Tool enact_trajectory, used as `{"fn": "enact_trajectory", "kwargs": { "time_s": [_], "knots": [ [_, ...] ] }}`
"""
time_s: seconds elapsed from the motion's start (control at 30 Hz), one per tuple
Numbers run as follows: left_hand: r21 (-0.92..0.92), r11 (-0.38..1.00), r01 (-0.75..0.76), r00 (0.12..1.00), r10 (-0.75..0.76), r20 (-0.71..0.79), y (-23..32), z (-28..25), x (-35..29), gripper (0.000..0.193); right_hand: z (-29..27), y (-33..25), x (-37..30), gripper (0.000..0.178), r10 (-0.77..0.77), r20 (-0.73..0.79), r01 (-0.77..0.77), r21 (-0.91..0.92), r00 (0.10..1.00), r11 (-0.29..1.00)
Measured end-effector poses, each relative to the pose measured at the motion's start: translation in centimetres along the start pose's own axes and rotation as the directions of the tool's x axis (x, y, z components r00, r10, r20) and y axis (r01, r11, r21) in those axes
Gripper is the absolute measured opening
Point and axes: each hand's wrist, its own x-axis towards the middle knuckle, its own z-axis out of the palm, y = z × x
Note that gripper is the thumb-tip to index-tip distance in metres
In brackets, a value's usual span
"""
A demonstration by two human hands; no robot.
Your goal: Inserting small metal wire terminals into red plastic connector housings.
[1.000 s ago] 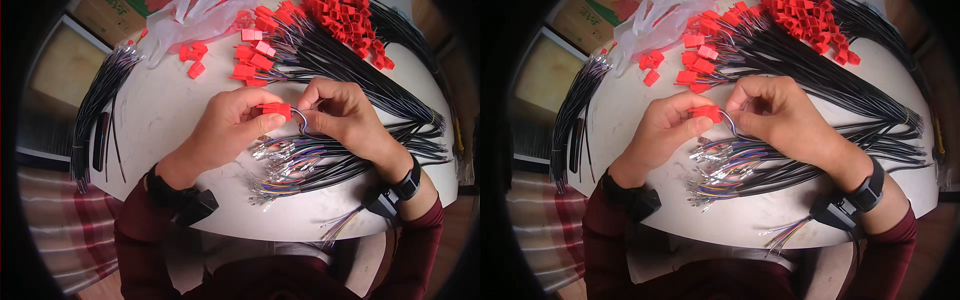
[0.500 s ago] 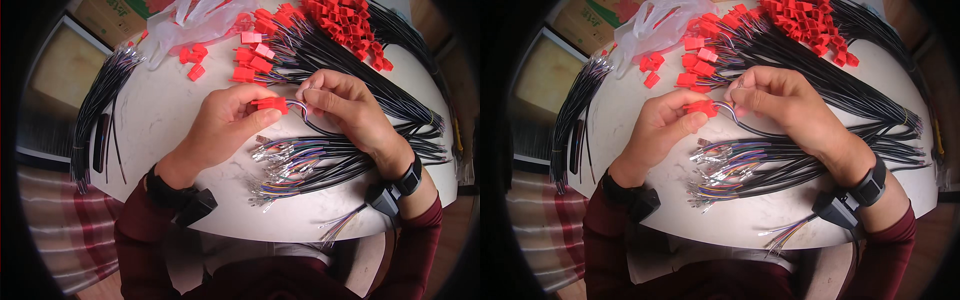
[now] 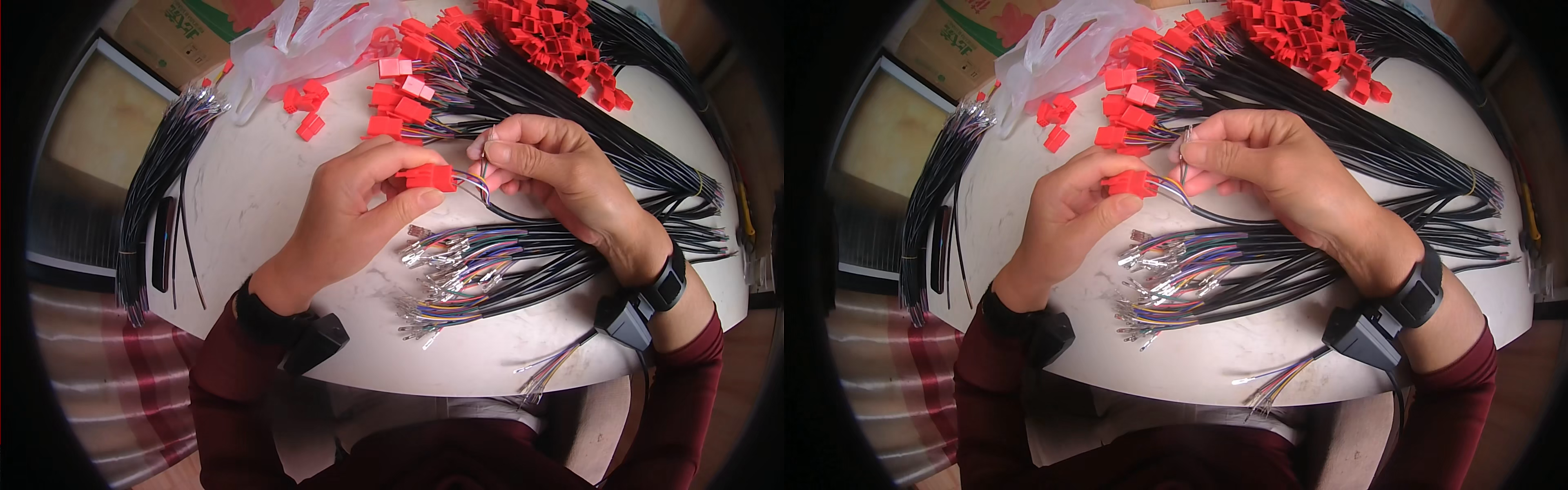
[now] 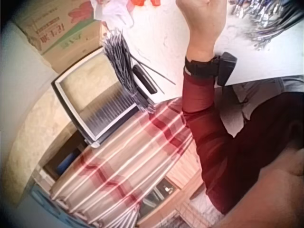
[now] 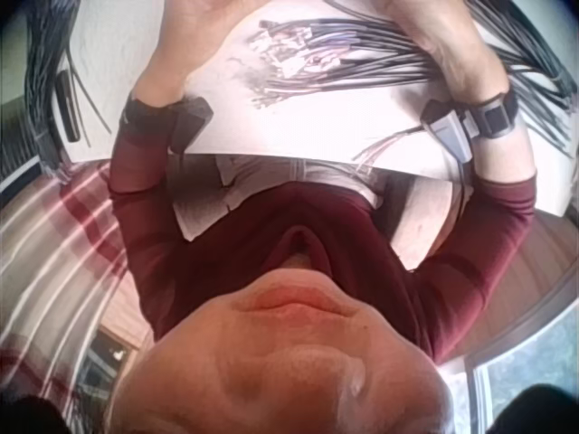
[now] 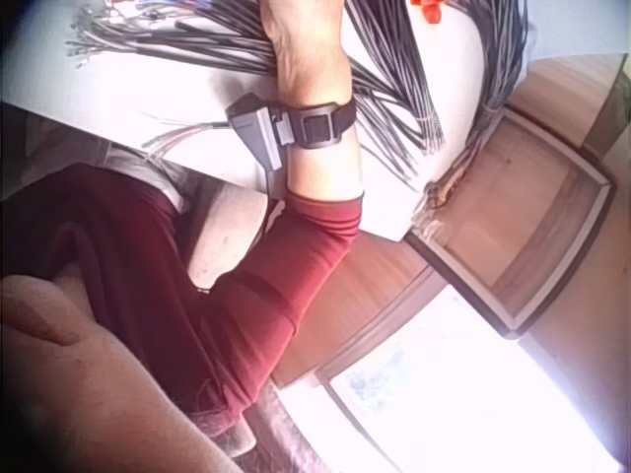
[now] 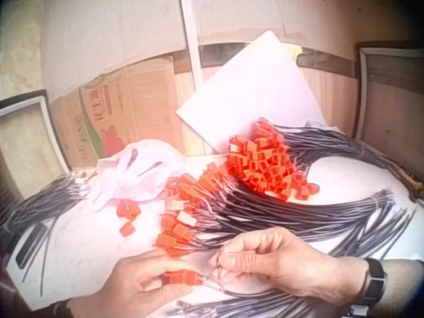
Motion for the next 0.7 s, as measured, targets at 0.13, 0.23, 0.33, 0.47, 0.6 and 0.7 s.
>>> {"fn": "enact_trajectory", "kwargs": {
  "time_s": [0.13, 0.23, 0.33, 0.47, 0.6, 0.7],
  "knots": [
    [-0.016, 1.0, -0.025, 1.0, 0.024, -0.013, -0.21, 0.21, 0.03, 0.019, -0.04, -0.07, -0.06, 0.016, 0.018, -0.006, -0.018, 0.009, 1.0, 1.0],
    [-0.016, 0.999, -0.031, 0.999, 0.03, -0.028, -0.18, 0.28, -0.04, 0.02, 0.03, -0.29, -0.13, 0.015, 0.022, 0.016, -0.023, 0.012, 1.0, 1.0],
    [0.05, 0.998, -0.048, 0.998, 0.05, -0.03, -0.02, 0.14, 0.02, 0.02, 0.05, -0.29, -0.11, 0.015, 0.012, 0.043, -0.012, 0.015, 0.999, 1.0],
    [0.125, 0.988, -0.088, 0.995, 0.092, -0.028, 0.07, 0.08, 0.05, 0.021, 0.03, -0.13, -0.1, 0.013, -0.04, 0.076, 0.038, 0.026, 0.996, 0.999],
    [0.121, 0.99, -0.069, 0.997, 0.073, -0.027, 0.11, 0.15, -0.01, 0.021, -0.01, 0.02, -0.13, 0.013, -0.042, 0.083, 0.039, 0.035, 0.996, 0.999],
    [0.095, 0.992, -0.078, 0.996, 0.083, -0.046, 0.16, 0.22, -0.01, 0.021, -0.01, 0.01, -0.2, 0.016, -0.024, 0.116, 0.014, 0.085, 0.993, 0.996]
  ]
}}
